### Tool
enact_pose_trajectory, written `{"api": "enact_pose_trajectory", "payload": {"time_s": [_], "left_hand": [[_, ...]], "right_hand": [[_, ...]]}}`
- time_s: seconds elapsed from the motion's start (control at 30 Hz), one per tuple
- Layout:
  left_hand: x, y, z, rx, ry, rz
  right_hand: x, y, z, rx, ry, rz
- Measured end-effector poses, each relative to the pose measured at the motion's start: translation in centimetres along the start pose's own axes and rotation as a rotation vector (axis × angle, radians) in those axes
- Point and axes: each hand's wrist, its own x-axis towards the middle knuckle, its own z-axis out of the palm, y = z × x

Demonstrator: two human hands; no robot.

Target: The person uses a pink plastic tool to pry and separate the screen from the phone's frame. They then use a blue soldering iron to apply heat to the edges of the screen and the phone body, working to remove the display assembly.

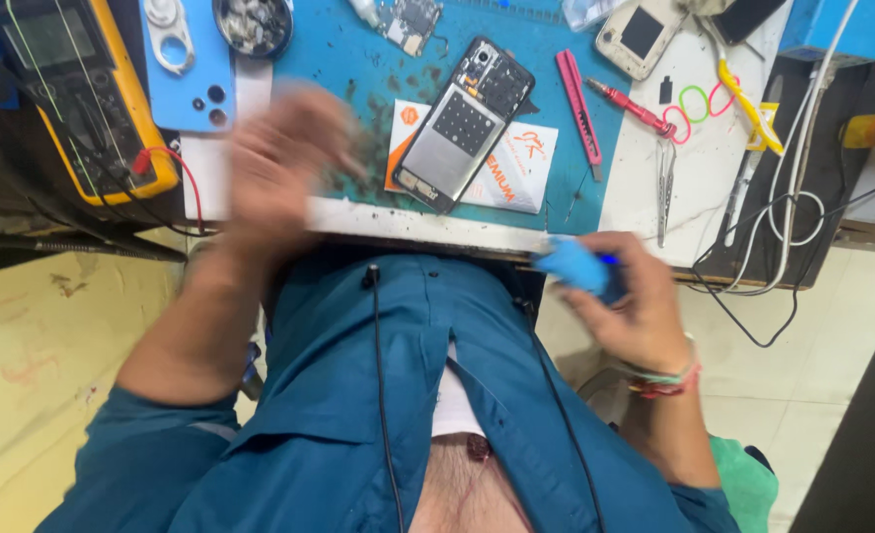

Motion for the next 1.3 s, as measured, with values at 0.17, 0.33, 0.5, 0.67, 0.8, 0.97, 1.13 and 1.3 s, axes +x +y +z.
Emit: {"api": "enact_pose_trajectory", "payload": {"time_s": [0.17, 0.33, 0.5, 0.67, 0.8, 0.97, 1.13, 1.3], "left_hand": [[-0.1, -0.7, -4.3, 0.924, -0.008, 0.235], [0.2, -5.1, -1.3, 1.075, -0.048, 0.399], [0.0, -5.9, 2.8, 1.054, -0.122, 0.319], [0.3, -5.2, 4.0, 1.041, -0.160, 0.223], [-0.7, -5.4, 2.8, 0.820, -0.147, 0.108], [-1.3, -5.4, 2.5, 0.688, -0.121, 0.076], [-1.5, -5.9, 2.0, 0.672, -0.148, -0.044], [-2.1, -6.4, 0.8, 0.814, -0.234, 0.257]], "right_hand": [[-0.1, 2.3, -1.3, -0.458, 0.347, 0.134], [3.1, 3.0, 0.1, -0.781, 0.496, -0.031], [5.6, 0.4, 5.3, -0.401, 0.602, 0.000], [8.2, -1.0, 10.1, 0.560, 0.211, 0.165], [9.4, -0.3, 9.5, 0.652, 0.164, 0.370], [10.7, 0.8, 8.7, 0.619, 0.078, 0.323], [11.0, 0.5, 9.6, 0.462, 0.073, 0.310], [9.6, -2.1, 8.2, 0.531, 0.207, 0.141]]}}
